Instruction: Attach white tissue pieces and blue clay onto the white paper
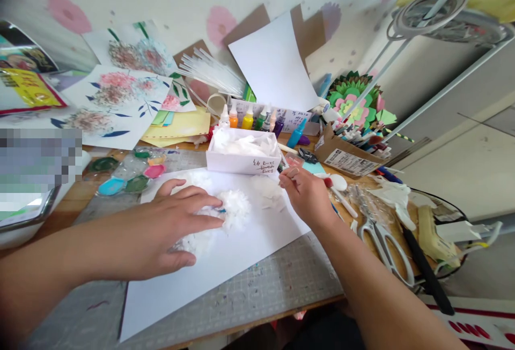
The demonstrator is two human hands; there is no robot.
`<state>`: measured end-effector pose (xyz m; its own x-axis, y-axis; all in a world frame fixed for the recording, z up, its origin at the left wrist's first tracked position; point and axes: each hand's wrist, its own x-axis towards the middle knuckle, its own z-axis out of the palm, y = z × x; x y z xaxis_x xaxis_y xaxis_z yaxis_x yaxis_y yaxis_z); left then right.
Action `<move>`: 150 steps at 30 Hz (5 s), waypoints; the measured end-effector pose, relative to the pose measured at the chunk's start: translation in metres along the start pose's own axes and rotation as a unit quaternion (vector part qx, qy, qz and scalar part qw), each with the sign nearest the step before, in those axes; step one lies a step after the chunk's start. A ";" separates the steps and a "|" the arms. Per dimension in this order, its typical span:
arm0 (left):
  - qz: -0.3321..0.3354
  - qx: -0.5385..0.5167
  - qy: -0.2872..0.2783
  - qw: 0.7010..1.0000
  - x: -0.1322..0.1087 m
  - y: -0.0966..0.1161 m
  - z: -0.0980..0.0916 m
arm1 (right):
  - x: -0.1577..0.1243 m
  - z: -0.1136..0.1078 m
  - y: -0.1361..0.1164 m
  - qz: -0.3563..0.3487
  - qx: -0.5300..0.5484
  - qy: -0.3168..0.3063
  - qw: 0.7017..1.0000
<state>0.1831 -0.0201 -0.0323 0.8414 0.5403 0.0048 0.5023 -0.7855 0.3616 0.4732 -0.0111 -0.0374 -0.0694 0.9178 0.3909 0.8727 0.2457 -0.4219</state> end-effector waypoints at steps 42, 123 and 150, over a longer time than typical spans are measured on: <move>-0.006 -0.019 -0.024 1.000 -0.002 0.002 -0.005 | -0.015 0.039 -0.070 -0.162 0.117 -0.103 0.974; -0.064 0.047 0.031 0.996 0.006 0.027 0.012 | 0.008 0.039 -0.077 -0.130 0.114 -0.157 0.972; -0.014 0.010 0.108 0.994 0.010 -0.001 0.000 | -0.006 -0.040 -0.047 0.071 0.469 0.110 0.873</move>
<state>0.1908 -0.0141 -0.0326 0.7657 0.6129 0.1953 0.5313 -0.7737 0.3451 0.4521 -0.0406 0.0124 0.1909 0.9032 0.3844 0.0778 0.3764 -0.9232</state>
